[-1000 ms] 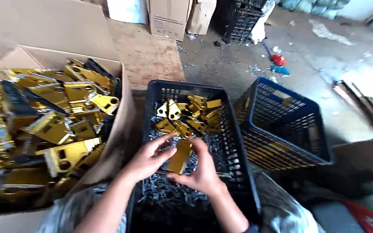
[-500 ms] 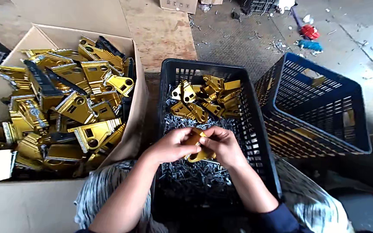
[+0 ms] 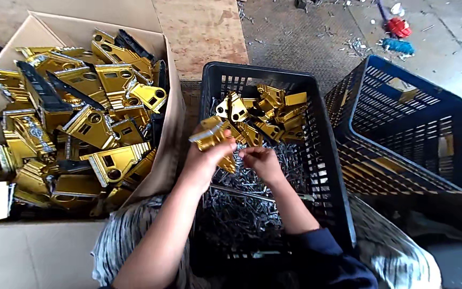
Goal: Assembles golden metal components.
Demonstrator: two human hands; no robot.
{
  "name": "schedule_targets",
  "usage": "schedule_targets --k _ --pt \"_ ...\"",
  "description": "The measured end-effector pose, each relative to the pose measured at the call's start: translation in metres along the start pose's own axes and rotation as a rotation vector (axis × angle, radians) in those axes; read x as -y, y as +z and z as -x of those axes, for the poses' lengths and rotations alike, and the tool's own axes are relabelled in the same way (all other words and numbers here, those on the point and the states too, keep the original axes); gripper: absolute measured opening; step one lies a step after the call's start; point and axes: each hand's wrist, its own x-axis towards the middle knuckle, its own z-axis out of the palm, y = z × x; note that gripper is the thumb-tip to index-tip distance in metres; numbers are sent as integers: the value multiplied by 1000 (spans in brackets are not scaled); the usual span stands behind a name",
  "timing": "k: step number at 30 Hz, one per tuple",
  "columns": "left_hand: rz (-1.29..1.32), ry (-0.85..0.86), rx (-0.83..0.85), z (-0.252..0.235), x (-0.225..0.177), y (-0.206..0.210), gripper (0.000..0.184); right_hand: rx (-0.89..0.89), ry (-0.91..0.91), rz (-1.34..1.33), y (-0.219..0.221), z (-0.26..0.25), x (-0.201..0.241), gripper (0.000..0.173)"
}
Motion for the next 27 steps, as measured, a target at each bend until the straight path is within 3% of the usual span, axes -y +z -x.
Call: schedule_targets --k 1,3,5,8,10,12,15,17,19,23,25,27 --pt "9 2 -94 -5 -7 -4 53 58 -37 294 0 -6 -7 15" --pt "25 -9 -195 -11 -15 -11 59 307 -44 579 14 -11 -15 18" --pt "86 13 -204 -15 -16 -13 74 543 -45 663 43 -5 -20 25" --pt "171 35 -161 -17 -13 -8 82 643 -38 812 83 9 -28 29" --pt "128 7 -141 -12 -14 -7 73 614 -7 760 84 12 -27 26" --pt "80 -35 -181 -7 -16 -7 59 560 52 537 58 13 -11 24" --pt "61 -91 -160 -2 -21 -7 56 419 19 -113 -3 28 20 11" --pt "45 -151 -106 -1 -23 -5 58 353 -40 -541 -34 38 41 13" --pt "41 -186 -41 0 -23 -2 58 317 -112 -733 -50 42 56 12" --pt "119 -168 175 3 -18 -3 63 134 -119 -706 -42 41 69 20" --pt "84 -155 263 5 -16 -6 82 35 -202 -528 -37 42 69 15" --pt "9 -162 311 8 -16 -8 99 -24 -397 -350 -35 46 69 13"
